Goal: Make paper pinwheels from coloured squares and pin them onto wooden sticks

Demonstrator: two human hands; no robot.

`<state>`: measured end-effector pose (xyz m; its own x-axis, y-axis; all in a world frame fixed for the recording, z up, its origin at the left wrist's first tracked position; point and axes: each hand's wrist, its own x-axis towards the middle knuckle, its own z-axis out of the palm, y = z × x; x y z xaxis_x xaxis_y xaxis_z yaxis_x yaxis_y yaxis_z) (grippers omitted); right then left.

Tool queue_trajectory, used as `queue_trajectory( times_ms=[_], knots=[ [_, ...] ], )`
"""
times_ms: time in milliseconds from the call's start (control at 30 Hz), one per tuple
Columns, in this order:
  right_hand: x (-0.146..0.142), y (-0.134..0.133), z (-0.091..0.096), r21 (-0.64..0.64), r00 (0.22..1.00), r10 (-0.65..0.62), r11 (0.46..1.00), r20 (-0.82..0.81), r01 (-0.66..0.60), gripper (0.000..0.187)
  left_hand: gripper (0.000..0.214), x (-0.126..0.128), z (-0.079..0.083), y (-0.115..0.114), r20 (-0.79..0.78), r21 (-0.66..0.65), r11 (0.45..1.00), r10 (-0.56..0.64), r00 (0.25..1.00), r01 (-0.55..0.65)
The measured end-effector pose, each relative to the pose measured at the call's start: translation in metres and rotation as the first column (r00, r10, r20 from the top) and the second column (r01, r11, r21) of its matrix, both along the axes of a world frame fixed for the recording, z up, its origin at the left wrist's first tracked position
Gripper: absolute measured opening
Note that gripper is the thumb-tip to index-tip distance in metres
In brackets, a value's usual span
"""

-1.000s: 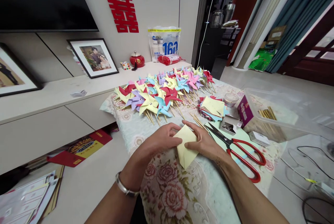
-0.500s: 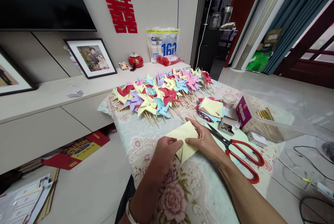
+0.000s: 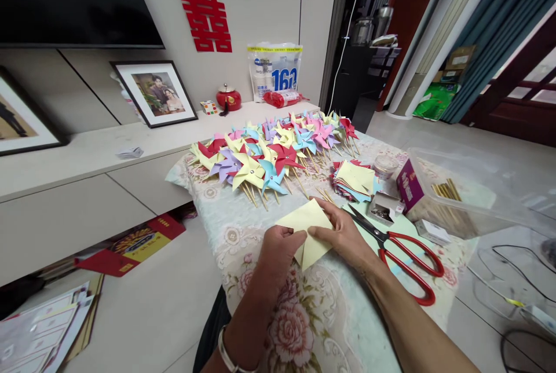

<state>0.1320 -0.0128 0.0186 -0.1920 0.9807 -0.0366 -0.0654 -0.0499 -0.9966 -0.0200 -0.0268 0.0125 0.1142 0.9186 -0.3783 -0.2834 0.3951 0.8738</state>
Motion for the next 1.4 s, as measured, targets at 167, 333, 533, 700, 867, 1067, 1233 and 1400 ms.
queue_trajectory(
  times_ms=[167, 333, 533, 700, 867, 1067, 1233, 1400],
  knots=[
    [0.004, -0.002, -0.001, 0.465, 0.905, -0.327, 0.868, 0.271, 0.174, 0.040, 0.010, -0.008, 0.001, 0.006, 0.035, 0.000, 0.998, 0.066, 0.997, -0.066],
    [0.002, -0.007, 0.003, 0.739, 0.841, -0.317, 0.660, 0.439, -0.137, 0.020, 0.007, -0.013, 0.002, 0.015, 0.056, 0.009, 0.990, 0.139, 0.989, -0.139],
    [-0.005, -0.013, 0.002, 0.662, 0.703, -0.236, 0.618, 0.671, -0.425, 0.032, 0.016, -0.014, 0.002, 0.016, 0.065, 0.022, 0.987, 0.158, 0.985, -0.160],
    [-0.008, -0.014, 0.003, 0.629, 0.638, -0.264, 0.634, 0.723, -0.450, 0.012, 0.016, -0.015, -0.002, 0.015, 0.044, 0.035, 0.988, 0.146, 0.988, -0.148],
    [-0.007, -0.013, 0.003, 0.603, 0.699, -0.207, 0.700, 0.685, -0.383, 0.009, 0.017, -0.015, -0.004, 0.011, 0.009, 0.057, 0.988, 0.142, 0.990, -0.142],
    [-0.007, -0.011, 0.003, 0.560, 0.797, -0.152, 0.786, 0.585, -0.261, 0.015, 0.013, -0.011, -0.002, 0.006, -0.012, 0.073, 0.988, 0.138, 0.990, -0.137],
    [-0.009, -0.010, 0.003, 0.489, 0.827, -0.148, 0.856, 0.543, -0.169, 0.017, 0.013, -0.009, -0.007, 0.005, -0.055, 0.084, 0.985, 0.153, 0.987, -0.148],
    [-0.010, -0.008, 0.000, 0.450, 0.814, -0.183, 0.887, 0.552, -0.105, 0.017, 0.015, -0.007, -0.014, 0.009, -0.102, 0.066, 0.985, 0.165, 0.981, -0.159]
  ],
)
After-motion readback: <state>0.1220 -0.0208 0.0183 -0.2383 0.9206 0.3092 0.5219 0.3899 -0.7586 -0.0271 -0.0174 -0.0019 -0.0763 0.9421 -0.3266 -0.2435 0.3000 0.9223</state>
